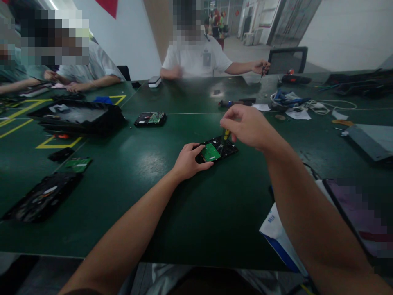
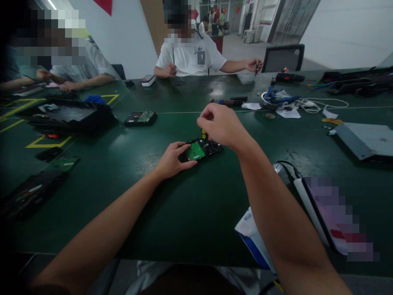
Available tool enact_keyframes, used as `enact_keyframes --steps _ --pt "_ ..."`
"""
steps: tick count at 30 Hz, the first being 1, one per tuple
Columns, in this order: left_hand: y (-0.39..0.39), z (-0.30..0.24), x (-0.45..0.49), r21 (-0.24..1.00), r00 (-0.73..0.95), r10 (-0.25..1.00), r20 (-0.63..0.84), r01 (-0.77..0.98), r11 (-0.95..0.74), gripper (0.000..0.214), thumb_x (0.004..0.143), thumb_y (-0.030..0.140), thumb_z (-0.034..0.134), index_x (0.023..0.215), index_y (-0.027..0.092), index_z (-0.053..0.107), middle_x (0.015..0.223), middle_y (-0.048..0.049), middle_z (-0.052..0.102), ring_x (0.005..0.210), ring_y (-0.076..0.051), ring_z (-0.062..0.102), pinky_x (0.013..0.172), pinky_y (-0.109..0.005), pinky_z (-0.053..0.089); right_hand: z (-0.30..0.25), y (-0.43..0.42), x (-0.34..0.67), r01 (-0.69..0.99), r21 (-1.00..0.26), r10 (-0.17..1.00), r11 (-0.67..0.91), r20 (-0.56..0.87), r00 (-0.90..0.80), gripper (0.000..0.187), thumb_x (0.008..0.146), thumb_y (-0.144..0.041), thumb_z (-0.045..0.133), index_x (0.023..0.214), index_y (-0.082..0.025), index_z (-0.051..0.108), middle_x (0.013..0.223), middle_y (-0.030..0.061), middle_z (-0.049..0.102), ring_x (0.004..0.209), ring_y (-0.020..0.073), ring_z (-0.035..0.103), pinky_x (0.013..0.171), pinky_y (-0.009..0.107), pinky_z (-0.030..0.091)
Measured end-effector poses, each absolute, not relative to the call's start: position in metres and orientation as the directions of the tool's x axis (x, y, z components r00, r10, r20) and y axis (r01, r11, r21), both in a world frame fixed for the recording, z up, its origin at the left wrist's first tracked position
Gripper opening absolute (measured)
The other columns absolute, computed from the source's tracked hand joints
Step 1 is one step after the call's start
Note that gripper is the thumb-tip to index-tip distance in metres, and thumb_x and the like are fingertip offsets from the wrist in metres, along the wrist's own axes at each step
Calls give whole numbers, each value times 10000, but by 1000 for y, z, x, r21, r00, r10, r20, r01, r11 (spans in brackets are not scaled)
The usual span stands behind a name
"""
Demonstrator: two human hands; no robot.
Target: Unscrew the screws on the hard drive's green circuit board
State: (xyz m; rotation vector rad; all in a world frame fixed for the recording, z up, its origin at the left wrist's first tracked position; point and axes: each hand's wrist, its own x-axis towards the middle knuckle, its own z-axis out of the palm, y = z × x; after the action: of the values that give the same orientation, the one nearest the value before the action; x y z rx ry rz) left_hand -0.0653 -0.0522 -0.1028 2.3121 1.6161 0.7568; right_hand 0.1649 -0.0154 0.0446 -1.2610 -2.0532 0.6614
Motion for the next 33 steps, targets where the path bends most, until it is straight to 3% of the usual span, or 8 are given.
enact_keyframes --steps 3,8,12,16,22,28,33 --pt "-52 -104 -65 450 266 918 295 809 -379 775 838 638 772 1448 181 631 1449 -167 586 1353 -362 536 1164 -518 458 43 -16 164 518 -741 882 428 217 -418 234 992 -423 621 930 -209 693 861 59 742 563 137 609 559 312 438" --pt "-51 -104 -65 448 260 920 293 812 -373 785 837 633 775 1457 174 625 1446 -168 588 1352 -361 538 1170 -510 455 42 -14 164 494 -757 861 428 176 -477 289 1071 -401 485 1062 -208 701 700 34 680 598 164 624 589 313 452" --pt "-51 -105 -65 454 252 922 294 812 -367 774 835 629 779 1452 185 631 1452 -162 586 1358 -365 533 1167 -518 458 43 -12 166 568 -635 844 524 294 -449 235 999 -409 618 962 -202 723 831 63 727 741 195 645 674 342 451" --pt "-52 -104 -65 451 256 921 295 812 -370 778 838 631 775 1453 177 629 1454 -168 585 1362 -370 529 1168 -526 455 45 -14 166 633 -613 880 473 299 -368 201 900 -386 727 867 -189 710 832 83 730 763 214 639 670 352 441" --pt "-53 -102 -64 454 258 920 295 809 -373 739 845 608 777 1442 196 637 1457 -155 584 1361 -367 531 1165 -533 458 44 -17 164 539 -705 868 461 234 -437 264 977 -445 629 933 -194 698 879 72 742 581 139 590 599 329 432" --pt "-52 -105 -64 444 256 919 301 815 -373 760 837 623 783 1448 196 635 1444 -153 591 1351 -361 540 1171 -517 455 42 -14 165 537 -705 865 463 227 -448 254 1007 -439 600 976 -207 700 760 34 686 609 158 601 633 332 425" --pt "-51 -106 -66 430 268 916 300 818 -380 783 846 635 767 1454 163 628 1438 -168 589 1350 -359 538 1173 -508 454 43 -14 166 600 -643 874 476 268 -406 275 987 -448 623 901 -195 688 797 51 688 688 174 589 669 342 402"
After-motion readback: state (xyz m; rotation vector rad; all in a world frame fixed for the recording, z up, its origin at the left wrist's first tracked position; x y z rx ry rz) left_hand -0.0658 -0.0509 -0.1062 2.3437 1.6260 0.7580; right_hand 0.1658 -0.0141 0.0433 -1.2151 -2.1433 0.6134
